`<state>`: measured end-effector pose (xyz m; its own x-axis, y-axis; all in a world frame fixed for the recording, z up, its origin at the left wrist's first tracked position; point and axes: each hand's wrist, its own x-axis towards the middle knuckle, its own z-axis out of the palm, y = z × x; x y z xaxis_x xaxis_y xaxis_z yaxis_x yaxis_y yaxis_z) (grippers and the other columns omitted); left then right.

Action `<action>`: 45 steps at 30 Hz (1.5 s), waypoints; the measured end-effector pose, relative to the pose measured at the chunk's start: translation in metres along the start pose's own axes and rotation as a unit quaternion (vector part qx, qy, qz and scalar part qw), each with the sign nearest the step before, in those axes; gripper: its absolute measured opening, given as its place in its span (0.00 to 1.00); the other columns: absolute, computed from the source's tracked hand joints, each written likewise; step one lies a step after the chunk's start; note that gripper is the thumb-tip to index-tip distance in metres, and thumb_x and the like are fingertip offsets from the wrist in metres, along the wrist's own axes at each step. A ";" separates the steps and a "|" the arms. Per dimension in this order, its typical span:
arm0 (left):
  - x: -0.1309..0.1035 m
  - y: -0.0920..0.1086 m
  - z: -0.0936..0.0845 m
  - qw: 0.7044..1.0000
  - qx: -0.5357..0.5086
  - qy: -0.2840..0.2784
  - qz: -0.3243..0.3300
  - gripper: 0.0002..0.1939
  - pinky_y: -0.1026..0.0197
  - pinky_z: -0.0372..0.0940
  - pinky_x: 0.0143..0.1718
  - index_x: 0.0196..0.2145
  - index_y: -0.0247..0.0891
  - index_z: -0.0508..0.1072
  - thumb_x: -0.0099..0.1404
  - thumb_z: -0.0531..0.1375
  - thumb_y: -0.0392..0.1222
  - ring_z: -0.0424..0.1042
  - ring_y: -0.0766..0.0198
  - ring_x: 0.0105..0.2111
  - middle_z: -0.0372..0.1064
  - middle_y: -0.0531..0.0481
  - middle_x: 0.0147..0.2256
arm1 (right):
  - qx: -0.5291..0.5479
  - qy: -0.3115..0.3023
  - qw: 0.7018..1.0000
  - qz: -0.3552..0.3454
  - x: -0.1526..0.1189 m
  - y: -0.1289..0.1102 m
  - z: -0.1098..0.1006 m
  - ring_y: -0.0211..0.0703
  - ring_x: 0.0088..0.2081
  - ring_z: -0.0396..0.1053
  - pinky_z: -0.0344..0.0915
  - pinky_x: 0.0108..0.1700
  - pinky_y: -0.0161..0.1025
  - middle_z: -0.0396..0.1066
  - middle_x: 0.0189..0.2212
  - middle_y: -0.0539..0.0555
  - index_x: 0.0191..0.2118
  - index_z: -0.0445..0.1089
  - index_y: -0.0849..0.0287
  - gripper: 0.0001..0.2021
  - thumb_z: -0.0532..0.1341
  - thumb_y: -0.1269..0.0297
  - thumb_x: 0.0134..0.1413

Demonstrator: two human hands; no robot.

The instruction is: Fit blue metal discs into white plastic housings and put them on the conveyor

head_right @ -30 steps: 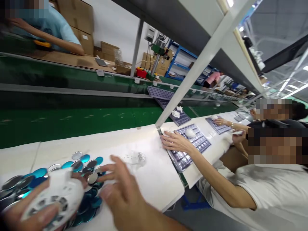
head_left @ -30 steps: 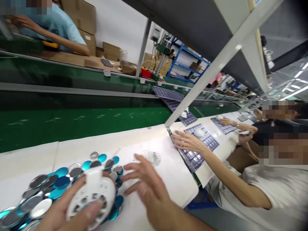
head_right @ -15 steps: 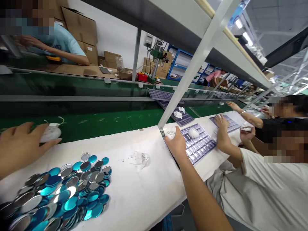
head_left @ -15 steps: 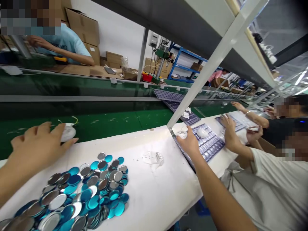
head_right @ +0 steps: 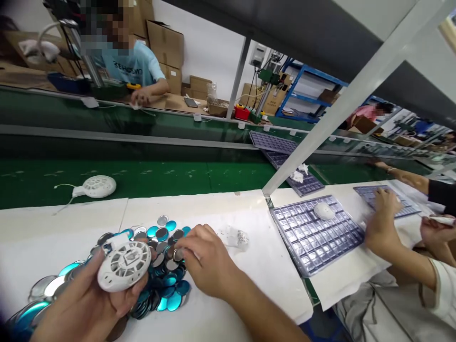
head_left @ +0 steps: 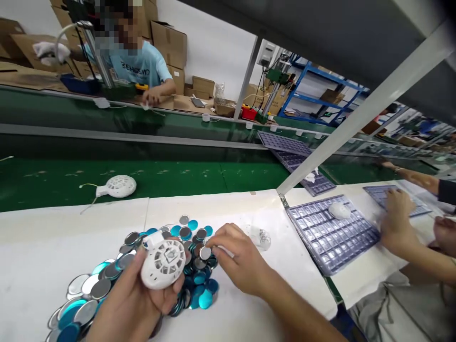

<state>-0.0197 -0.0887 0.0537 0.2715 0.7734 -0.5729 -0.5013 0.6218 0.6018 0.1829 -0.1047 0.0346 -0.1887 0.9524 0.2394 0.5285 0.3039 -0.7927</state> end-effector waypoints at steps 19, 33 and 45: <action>-0.007 -0.010 0.001 0.996 0.074 -0.043 0.032 0.20 0.63 0.60 0.25 0.38 0.41 0.74 0.60 0.64 0.60 0.60 0.64 0.22 0.67 0.54 0.24 | 0.225 -0.037 0.967 0.110 -0.021 -0.049 -0.008 0.41 0.29 0.73 0.68 0.32 0.36 0.76 0.30 0.50 0.47 0.69 0.53 0.07 0.61 0.60 0.65; -0.016 -0.021 -0.001 0.991 0.107 0.064 0.045 0.24 0.62 0.63 0.28 0.42 0.49 0.80 0.48 0.73 0.58 0.64 0.60 0.26 0.70 0.53 0.24 | 0.077 0.042 0.996 0.012 -0.010 -0.052 0.009 0.42 0.30 0.77 0.71 0.34 0.34 0.81 0.32 0.51 0.41 0.76 0.52 0.06 0.62 0.67 0.61; -0.018 -0.020 -0.001 0.995 0.087 0.046 0.023 0.23 0.63 0.63 0.26 0.39 0.50 0.81 0.45 0.74 0.59 0.64 0.61 0.25 0.68 0.54 0.23 | 0.099 0.039 0.990 0.096 -0.015 -0.052 0.010 0.39 0.25 0.70 0.63 0.28 0.33 0.75 0.25 0.49 0.36 0.72 0.54 0.02 0.63 0.65 0.57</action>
<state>-0.0147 -0.1153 0.0513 0.1704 0.7919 -0.5864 -0.3590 0.6041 0.7114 0.1501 -0.1348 0.0666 -0.0314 0.9934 0.1101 0.3744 0.1138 -0.9203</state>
